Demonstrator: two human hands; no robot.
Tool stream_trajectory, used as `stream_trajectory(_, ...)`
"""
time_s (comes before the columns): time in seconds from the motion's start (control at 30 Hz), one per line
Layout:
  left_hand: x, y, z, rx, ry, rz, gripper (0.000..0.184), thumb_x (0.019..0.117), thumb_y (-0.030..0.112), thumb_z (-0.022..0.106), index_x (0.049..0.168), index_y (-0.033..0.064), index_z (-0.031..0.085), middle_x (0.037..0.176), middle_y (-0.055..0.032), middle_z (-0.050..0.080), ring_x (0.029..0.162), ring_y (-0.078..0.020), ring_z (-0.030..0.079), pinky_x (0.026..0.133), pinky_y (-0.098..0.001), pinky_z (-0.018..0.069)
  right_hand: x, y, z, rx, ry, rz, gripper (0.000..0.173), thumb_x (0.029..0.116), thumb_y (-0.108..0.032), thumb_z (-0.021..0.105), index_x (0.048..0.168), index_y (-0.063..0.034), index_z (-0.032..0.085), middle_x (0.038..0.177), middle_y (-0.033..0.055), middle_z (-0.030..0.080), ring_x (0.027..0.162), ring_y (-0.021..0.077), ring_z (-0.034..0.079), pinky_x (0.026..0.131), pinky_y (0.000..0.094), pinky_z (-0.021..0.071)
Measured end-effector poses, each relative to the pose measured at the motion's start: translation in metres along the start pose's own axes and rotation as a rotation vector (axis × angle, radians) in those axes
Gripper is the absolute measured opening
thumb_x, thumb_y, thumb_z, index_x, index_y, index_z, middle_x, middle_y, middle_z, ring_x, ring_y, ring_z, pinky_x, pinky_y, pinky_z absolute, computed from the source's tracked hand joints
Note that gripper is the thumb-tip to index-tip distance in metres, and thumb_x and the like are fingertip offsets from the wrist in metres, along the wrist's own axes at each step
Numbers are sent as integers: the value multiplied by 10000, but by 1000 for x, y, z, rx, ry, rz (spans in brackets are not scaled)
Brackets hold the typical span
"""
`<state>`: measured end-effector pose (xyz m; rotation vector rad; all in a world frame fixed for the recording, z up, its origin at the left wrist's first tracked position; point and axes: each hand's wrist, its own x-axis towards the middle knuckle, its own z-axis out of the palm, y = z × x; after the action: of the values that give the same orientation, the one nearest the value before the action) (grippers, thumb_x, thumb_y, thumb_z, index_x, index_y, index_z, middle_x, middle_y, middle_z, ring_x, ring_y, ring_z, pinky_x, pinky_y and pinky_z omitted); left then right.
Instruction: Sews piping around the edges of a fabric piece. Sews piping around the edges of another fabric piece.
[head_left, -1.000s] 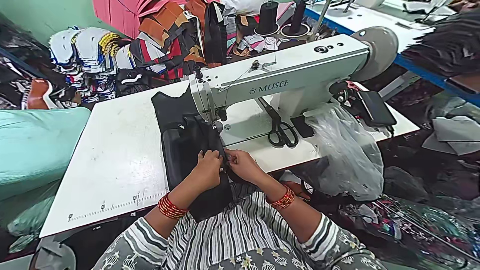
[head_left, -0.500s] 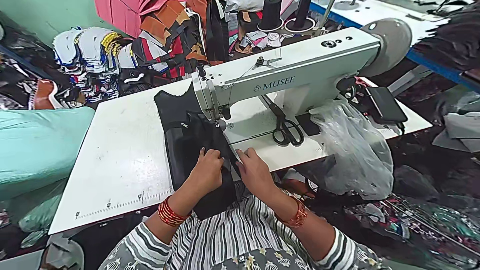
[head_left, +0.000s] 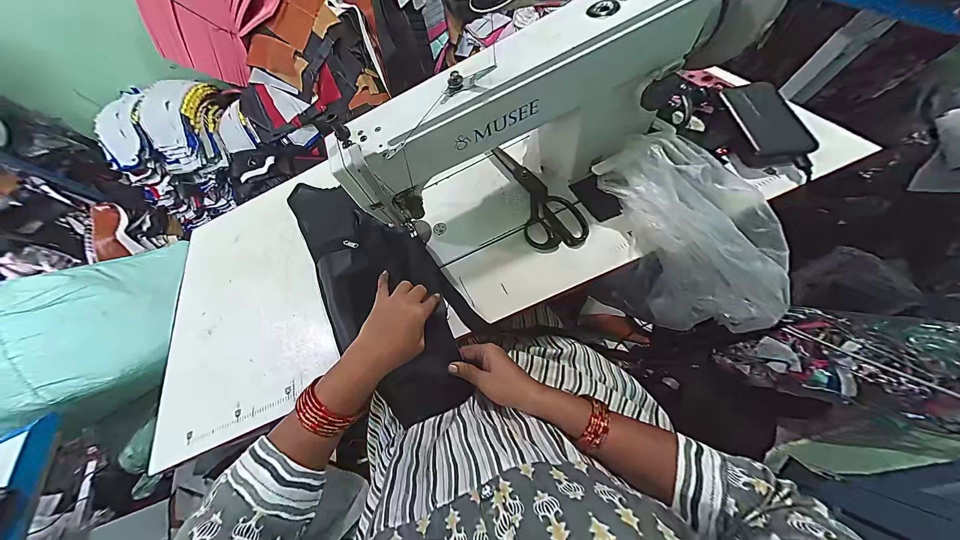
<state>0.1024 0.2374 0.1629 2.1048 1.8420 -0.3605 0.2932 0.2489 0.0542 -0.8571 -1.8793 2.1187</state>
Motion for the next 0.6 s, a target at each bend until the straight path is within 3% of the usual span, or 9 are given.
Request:
stream_trajectory(0.13,3,-5,-9,89,-89,63,327,942,41,570,1237,-4,702,1258,-218,639,1338,-429,495,1197,-710,99,0,-4,-2,-142,-5,16,291,1062,-247,558,979,12,663,820,82,626,745,140,593,728,351,486)
stream_trajectory(0.23,6,-18,-11,-12,-108,97,396,1028,246,486,1229,-7,715,1250,-245,643,1298,-423,536,1209,-653,163,0,-9,-3,-212,-16,17,324,1069,-261,542,971,27,654,819,116,604,760,207,577,738,419,466)
stream_trajectory(0.3,8,-22,-11,-63,-106,88,443,1055,307,446,1248,23,725,1260,-230,643,1280,-395,552,1196,-615,227,0,-10,-3,-232,-21,1,336,1070,-267,535,964,32,646,815,127,591,765,230,571,735,437,458)
stream_trajectory(0.43,11,-22,-5,-108,-52,76,387,1024,231,484,1214,14,742,1342,-203,654,1343,-362,553,1212,-587,241,-4,-19,-4,-274,-58,12,337,1081,-252,520,1002,49,646,846,159,595,798,265,575,767,459,457)
stream_trajectory(0.5,11,-20,-3,-113,-18,61,382,1012,226,496,1164,-12,754,1294,-208,684,1320,-372,578,1211,-592,246,-5,-24,-4,-295,-69,15,336,1084,-253,513,1026,49,649,867,172,610,819,282,592,780,473,464)
stream_trajectory(0.6,14,-14,-2,-133,14,-40,467,1056,329,503,1026,-63,754,1181,-229,720,1250,-368,629,1204,-569,276,-7,-34,-3,-339,-79,7,337,1088,-242,500,1080,52,664,943,206,652,900,317,631,837,503,478)
